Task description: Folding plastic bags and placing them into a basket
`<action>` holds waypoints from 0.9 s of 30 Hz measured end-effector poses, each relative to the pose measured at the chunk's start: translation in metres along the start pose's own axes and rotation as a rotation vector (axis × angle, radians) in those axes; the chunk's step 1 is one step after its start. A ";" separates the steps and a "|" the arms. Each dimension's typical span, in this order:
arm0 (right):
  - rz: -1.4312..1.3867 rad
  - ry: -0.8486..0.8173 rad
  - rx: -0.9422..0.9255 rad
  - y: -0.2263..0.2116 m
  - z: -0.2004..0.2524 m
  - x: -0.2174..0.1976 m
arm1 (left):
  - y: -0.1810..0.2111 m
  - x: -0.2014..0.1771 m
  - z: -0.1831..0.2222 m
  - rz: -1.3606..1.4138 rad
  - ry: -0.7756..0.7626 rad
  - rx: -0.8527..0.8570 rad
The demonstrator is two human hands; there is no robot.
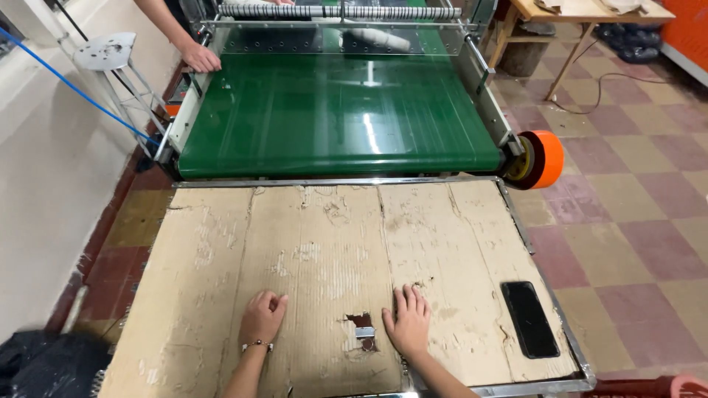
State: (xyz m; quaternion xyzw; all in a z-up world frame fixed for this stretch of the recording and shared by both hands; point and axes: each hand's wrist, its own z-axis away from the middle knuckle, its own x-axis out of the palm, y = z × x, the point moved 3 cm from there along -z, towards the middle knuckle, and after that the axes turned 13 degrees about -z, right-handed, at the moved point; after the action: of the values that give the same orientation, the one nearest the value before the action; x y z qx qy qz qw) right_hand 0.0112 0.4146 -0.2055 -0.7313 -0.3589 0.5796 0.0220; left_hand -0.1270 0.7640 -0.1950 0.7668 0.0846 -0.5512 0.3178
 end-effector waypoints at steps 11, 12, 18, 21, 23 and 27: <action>-0.031 -0.076 0.052 -0.001 0.001 0.000 | -0.005 0.007 0.003 -0.069 0.058 0.009; -0.031 -0.075 0.050 0.000 -0.001 0.000 | -0.005 0.007 0.001 -0.069 0.060 0.008; -0.036 -0.023 0.017 0.000 0.005 0.002 | -0.005 0.004 0.002 -0.029 0.054 0.017; 0.010 0.054 -0.029 0.002 0.003 0.006 | -0.002 0.001 -0.001 -0.074 0.022 0.013; 0.014 0.018 0.002 0.007 0.005 0.011 | 0.001 -0.004 0.000 -0.058 -0.015 0.001; 0.027 0.025 0.015 0.008 0.004 0.015 | 0.001 -0.005 -0.002 -0.014 0.018 0.003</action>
State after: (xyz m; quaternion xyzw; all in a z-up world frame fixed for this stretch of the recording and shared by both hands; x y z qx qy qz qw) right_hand 0.0125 0.4158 -0.2229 -0.7430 -0.3441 0.5735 0.0240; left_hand -0.1272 0.7656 -0.1897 0.7718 0.0922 -0.5465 0.3118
